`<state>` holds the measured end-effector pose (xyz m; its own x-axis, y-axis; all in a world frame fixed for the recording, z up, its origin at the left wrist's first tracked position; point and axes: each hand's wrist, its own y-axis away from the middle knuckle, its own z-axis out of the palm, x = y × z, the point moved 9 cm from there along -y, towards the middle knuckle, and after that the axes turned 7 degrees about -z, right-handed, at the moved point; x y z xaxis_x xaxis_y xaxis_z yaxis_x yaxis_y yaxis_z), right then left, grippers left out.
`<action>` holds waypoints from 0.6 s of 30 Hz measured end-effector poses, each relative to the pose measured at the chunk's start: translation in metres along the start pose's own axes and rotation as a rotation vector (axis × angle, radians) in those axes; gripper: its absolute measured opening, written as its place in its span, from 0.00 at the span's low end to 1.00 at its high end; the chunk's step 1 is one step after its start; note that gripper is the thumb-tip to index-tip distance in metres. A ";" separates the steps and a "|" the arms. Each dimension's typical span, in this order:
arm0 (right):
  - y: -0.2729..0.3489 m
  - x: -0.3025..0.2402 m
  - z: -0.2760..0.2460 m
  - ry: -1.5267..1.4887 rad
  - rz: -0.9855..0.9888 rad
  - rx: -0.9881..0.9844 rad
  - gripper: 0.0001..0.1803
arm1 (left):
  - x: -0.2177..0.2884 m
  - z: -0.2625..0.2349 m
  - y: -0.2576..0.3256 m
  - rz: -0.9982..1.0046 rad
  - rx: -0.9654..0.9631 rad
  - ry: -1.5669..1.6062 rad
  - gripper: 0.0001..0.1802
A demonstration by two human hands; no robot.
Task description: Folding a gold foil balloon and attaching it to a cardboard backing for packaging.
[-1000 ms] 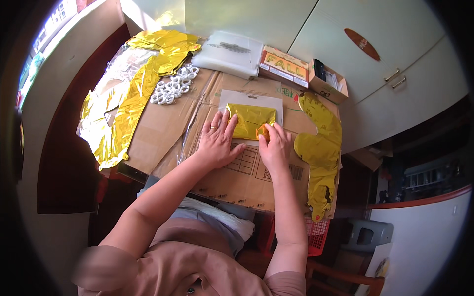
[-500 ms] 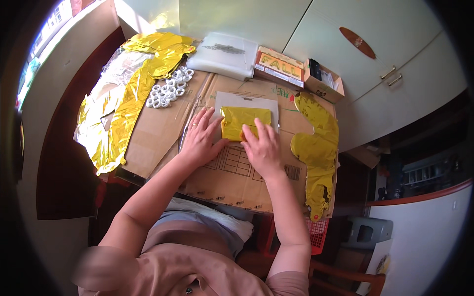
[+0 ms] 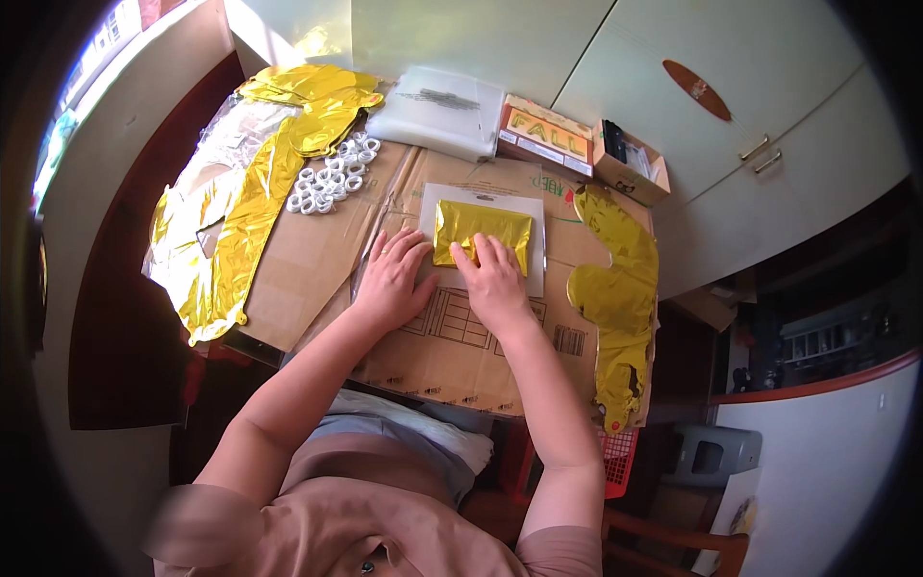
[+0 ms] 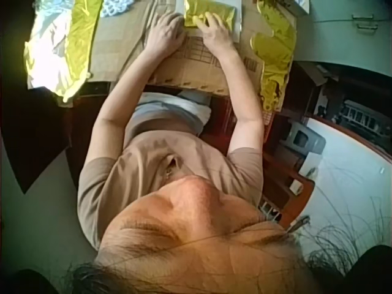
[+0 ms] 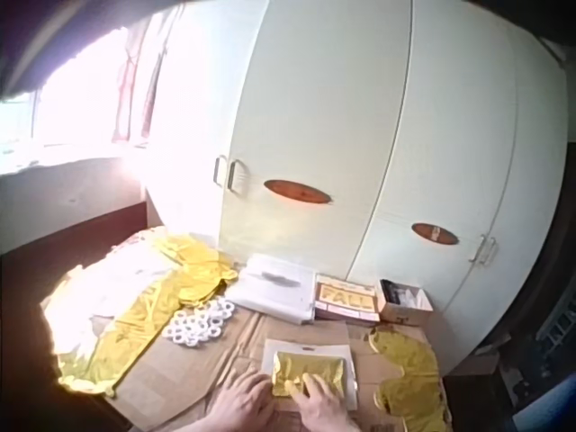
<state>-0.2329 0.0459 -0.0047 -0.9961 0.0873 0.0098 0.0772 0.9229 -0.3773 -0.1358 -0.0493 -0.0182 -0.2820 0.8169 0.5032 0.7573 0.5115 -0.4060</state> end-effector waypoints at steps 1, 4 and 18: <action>-0.001 0.000 -0.003 -0.065 0.003 0.023 0.21 | 0.001 -0.003 -0.002 -0.004 0.001 0.019 0.31; -0.002 0.003 -0.007 -0.149 0.064 0.057 0.20 | 0.002 -0.002 -0.007 -0.016 -0.037 0.008 0.34; -0.002 0.011 0.012 -0.024 0.210 -0.058 0.25 | 0.016 0.003 -0.007 0.160 -0.061 -0.079 0.26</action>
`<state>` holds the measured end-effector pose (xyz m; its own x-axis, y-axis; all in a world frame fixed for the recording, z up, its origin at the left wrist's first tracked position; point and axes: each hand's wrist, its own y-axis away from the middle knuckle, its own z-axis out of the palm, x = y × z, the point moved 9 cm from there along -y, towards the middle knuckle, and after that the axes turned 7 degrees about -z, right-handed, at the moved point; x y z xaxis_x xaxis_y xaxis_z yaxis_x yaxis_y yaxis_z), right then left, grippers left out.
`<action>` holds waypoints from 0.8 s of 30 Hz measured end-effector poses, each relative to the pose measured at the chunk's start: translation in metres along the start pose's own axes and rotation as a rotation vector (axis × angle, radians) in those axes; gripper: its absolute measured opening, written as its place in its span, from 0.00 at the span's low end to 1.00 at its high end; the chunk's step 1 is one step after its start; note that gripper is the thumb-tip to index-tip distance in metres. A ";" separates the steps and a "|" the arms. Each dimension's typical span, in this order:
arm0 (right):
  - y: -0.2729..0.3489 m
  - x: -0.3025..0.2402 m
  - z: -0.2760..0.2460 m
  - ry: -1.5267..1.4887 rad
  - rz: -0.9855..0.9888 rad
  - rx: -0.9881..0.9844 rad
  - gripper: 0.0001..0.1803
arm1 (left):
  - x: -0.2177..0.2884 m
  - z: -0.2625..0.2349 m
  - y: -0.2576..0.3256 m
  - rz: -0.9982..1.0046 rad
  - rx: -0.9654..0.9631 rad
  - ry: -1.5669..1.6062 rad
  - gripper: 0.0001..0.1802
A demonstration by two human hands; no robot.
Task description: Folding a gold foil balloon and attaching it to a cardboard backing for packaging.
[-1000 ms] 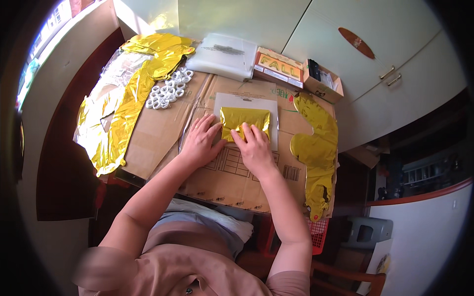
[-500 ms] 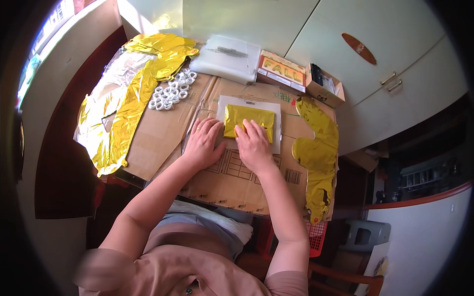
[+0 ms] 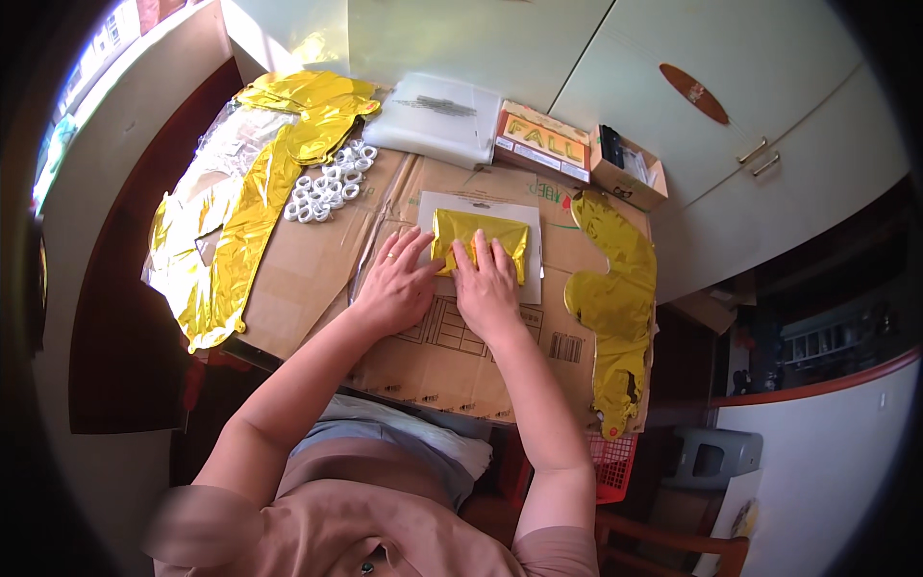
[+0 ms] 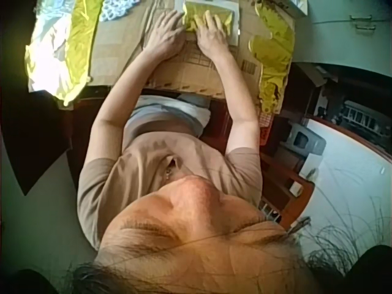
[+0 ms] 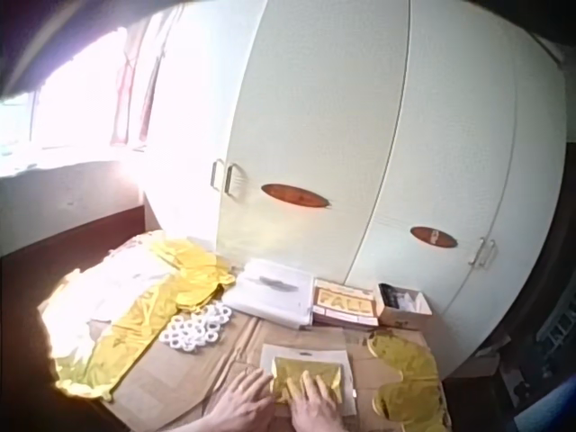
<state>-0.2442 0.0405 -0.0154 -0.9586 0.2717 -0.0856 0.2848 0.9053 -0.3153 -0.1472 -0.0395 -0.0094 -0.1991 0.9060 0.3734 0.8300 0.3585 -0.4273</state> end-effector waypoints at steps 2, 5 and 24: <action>0.000 -0.003 -0.002 0.005 -0.007 -0.020 0.25 | 0.000 0.003 0.001 0.011 -0.022 -0.015 0.22; 0.003 -0.002 -0.003 -0.036 -0.030 -0.023 0.26 | 0.002 0.004 0.002 0.047 -0.011 -0.025 0.17; -0.002 0.023 0.010 0.039 0.237 -0.094 0.37 | 0.007 -0.003 -0.007 0.156 0.071 -0.011 0.09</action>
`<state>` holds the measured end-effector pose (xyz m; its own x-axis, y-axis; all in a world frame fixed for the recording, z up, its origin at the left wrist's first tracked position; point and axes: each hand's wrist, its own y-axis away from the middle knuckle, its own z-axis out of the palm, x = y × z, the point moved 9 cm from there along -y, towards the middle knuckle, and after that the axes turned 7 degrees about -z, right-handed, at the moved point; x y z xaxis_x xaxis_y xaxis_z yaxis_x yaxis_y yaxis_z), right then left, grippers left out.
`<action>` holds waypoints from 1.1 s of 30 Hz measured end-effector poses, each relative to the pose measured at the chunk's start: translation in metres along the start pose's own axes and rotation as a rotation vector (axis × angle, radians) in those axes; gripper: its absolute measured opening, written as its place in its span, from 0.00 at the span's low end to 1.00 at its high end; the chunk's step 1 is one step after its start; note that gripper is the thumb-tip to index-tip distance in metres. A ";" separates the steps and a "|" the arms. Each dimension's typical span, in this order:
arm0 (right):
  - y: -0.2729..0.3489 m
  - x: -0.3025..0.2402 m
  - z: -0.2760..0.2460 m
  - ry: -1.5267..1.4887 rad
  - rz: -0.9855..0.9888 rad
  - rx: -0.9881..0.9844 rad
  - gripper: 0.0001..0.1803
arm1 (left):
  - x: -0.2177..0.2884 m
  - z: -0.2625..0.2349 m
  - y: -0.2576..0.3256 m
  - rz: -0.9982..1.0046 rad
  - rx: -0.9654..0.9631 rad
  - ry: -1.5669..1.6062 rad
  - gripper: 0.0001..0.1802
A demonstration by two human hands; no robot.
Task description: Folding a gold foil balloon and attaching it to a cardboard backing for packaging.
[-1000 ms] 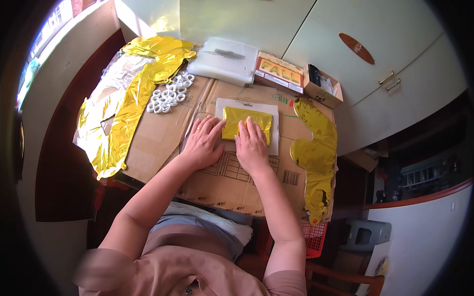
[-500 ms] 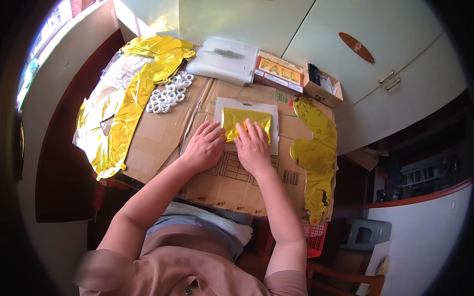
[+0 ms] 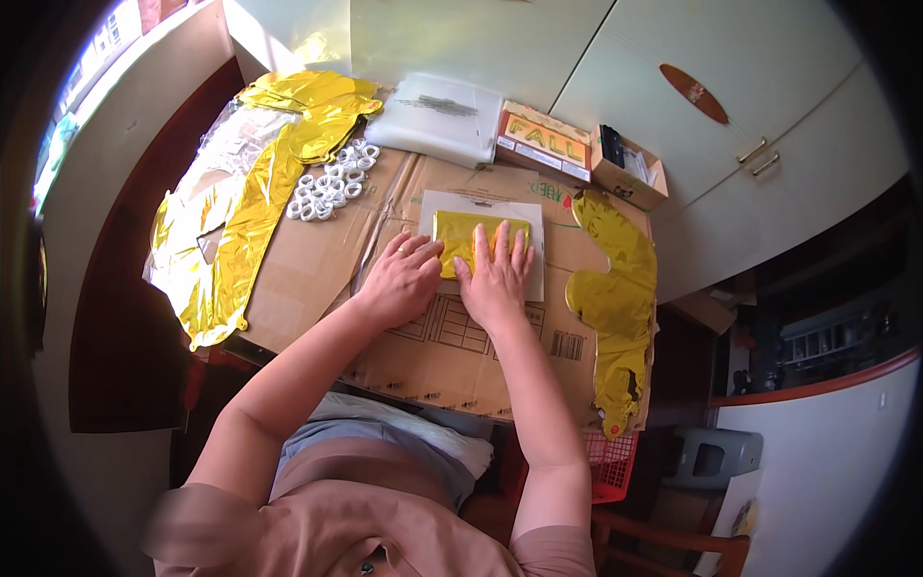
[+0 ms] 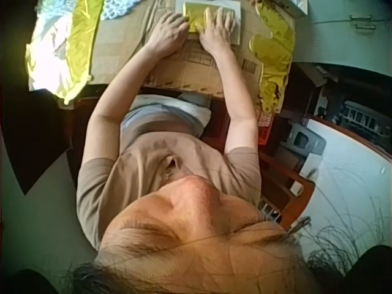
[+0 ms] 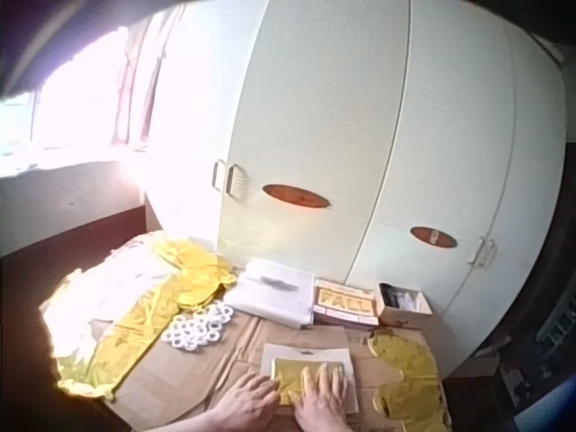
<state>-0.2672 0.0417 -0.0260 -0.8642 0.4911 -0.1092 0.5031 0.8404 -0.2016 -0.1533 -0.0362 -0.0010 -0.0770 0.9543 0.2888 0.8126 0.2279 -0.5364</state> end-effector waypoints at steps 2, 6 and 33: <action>-0.003 0.000 0.001 -0.016 0.023 -0.047 0.39 | -0.002 0.002 0.001 -0.023 0.000 -0.003 0.09; -0.009 0.007 0.007 -0.048 -0.022 -0.072 0.42 | -0.003 0.007 0.005 -0.109 0.021 -0.033 0.10; -0.014 0.015 0.009 -0.037 -0.006 -0.151 0.45 | 0.002 0.038 0.004 -0.331 -0.136 -0.146 0.35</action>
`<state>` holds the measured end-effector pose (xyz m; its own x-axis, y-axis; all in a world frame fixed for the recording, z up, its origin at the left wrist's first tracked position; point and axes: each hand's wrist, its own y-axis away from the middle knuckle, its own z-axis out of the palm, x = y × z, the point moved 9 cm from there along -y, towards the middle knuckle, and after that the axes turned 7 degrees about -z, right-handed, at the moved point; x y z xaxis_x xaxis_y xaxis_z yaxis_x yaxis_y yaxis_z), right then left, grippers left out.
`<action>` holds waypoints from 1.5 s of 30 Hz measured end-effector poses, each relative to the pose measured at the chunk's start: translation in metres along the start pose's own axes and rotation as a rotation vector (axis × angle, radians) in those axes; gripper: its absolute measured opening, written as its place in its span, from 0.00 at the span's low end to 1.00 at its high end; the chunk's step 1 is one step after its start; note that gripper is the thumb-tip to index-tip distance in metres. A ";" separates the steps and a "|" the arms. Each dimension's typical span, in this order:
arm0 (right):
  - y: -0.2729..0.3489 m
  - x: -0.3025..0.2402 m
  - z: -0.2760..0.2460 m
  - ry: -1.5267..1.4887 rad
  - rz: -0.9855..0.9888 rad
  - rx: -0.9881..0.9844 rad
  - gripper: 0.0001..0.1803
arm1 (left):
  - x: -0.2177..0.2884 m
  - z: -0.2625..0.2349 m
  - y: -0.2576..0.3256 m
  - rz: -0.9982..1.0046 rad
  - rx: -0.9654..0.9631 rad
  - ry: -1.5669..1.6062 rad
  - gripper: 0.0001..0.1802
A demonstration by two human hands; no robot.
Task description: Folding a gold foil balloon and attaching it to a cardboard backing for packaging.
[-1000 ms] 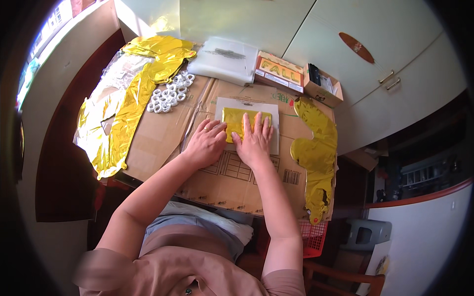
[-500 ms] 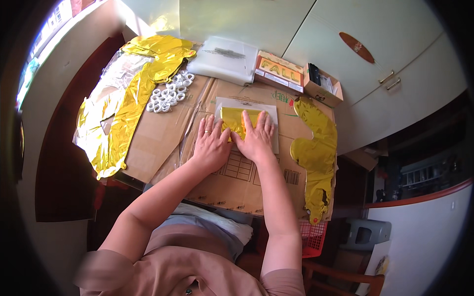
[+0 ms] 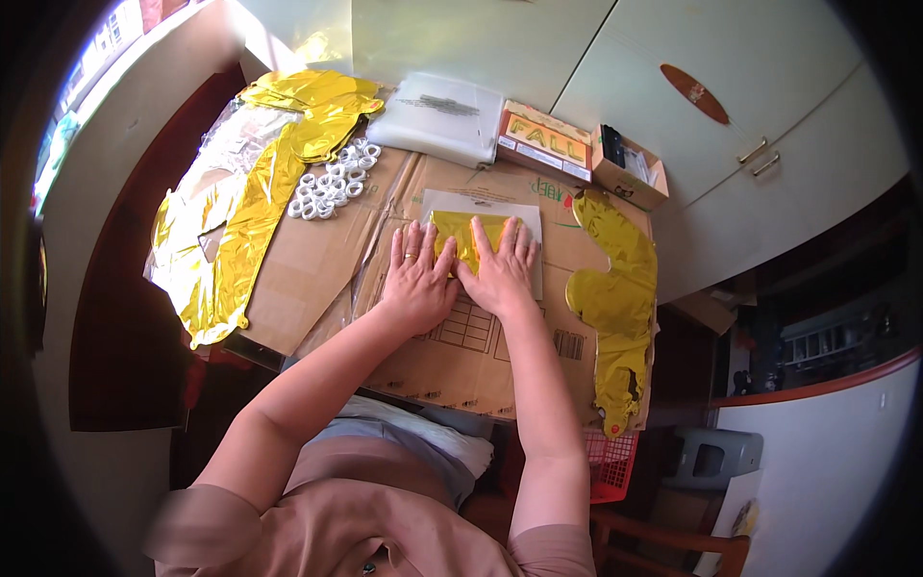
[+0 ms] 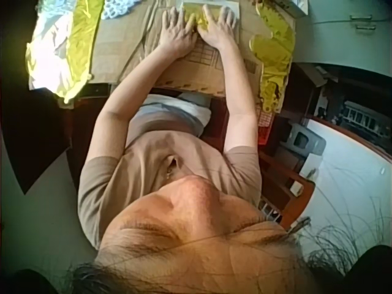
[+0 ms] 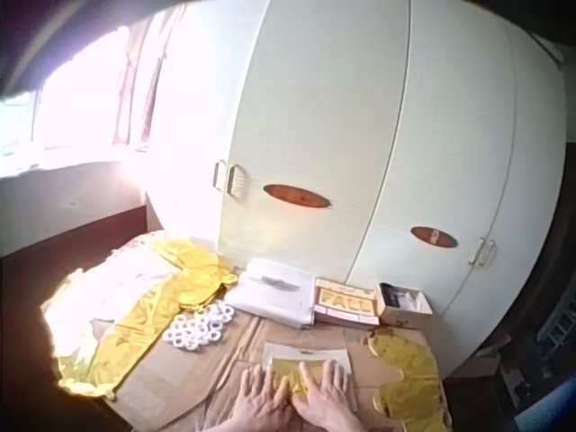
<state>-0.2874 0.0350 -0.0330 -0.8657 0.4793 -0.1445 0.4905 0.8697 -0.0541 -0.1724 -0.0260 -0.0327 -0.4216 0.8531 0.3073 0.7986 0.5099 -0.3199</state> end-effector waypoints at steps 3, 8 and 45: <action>0.001 -0.002 -0.001 -0.010 -0.020 0.026 0.43 | 0.000 -0.001 -0.001 -0.017 -0.014 -0.024 0.35; 0.003 0.006 -0.001 -0.003 -0.055 0.220 0.33 | 0.003 0.001 -0.003 -0.039 -0.024 -0.004 0.36; 0.039 -0.026 -0.028 -0.055 -0.172 0.330 0.25 | 0.002 0.000 0.006 -0.041 0.031 0.084 0.36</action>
<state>-0.2485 0.0599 -0.0041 -0.9360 0.3143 -0.1583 0.3518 0.8482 -0.3960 -0.1680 -0.0212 -0.0344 -0.4156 0.8196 0.3943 0.7669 0.5489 -0.3325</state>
